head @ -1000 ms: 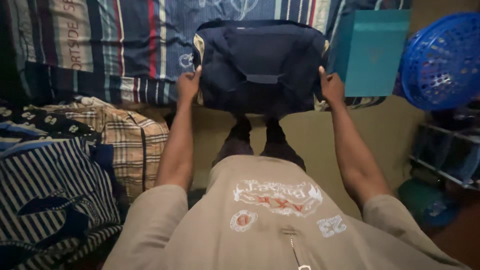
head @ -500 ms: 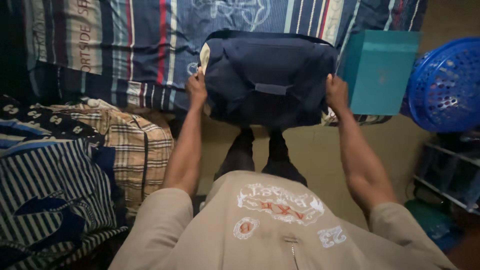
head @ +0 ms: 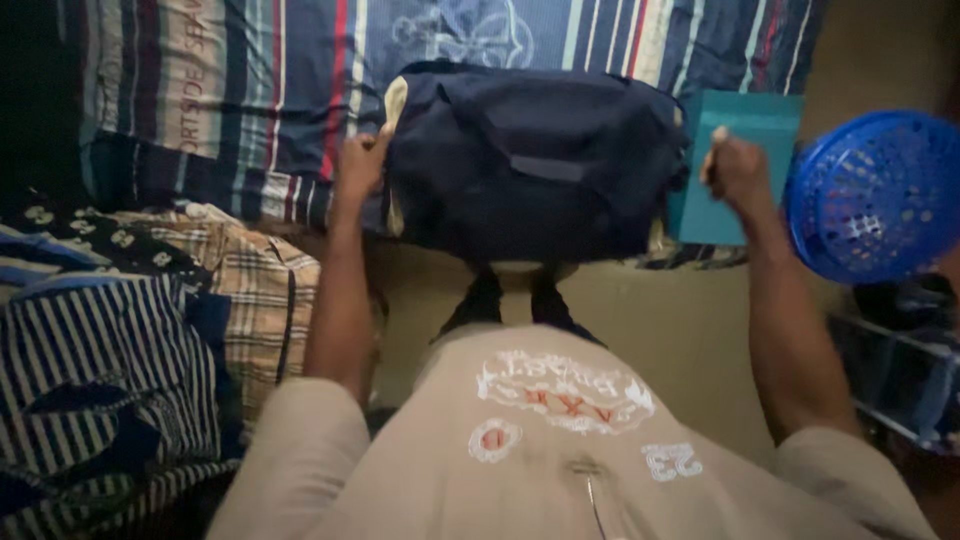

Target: The person places folded clothes into a duffel bag, removes toiletries and socks from a shoebox to pack them into the bag, and zips the bag closed.

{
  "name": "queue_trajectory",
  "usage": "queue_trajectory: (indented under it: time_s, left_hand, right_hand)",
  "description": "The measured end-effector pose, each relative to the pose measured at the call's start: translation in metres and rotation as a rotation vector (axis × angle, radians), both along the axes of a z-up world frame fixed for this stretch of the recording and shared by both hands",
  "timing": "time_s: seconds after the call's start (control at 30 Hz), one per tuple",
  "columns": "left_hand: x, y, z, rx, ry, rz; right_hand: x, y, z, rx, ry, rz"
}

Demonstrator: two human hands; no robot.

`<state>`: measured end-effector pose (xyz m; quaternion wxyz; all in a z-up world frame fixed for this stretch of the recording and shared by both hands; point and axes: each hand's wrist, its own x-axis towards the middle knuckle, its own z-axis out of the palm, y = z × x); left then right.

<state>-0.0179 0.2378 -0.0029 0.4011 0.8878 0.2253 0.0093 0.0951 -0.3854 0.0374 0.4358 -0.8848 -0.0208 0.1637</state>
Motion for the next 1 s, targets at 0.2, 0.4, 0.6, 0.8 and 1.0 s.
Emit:
queue_trajectory:
  time_s: [0.2,0.4,0.6,0.8,1.0]
  left_hand:
    - [0.005,0.027,0.0,0.123,-0.043,-0.157]
    - [-0.051,0.018,0.011,-0.717,0.014,0.059]
    - [-0.085,0.021,0.023,-0.828,-0.157,0.161]
    - [-0.086,0.027,0.042,-0.935,-0.328,0.223]
    - [-0.083,0.014,0.043,-1.074,-0.476,0.249]
  right_hand:
    - [0.034,-0.046,-0.002,0.043,0.062,-0.275]
    - [-0.01,-0.047,-0.034,0.295,0.155,-0.248]
    - [-0.042,-0.016,-0.015,0.442,0.196,-0.297]
    - [-0.053,0.016,0.015,0.691,0.161,-0.295]
    - [-0.065,0.041,0.045,0.795,0.146,-0.299]
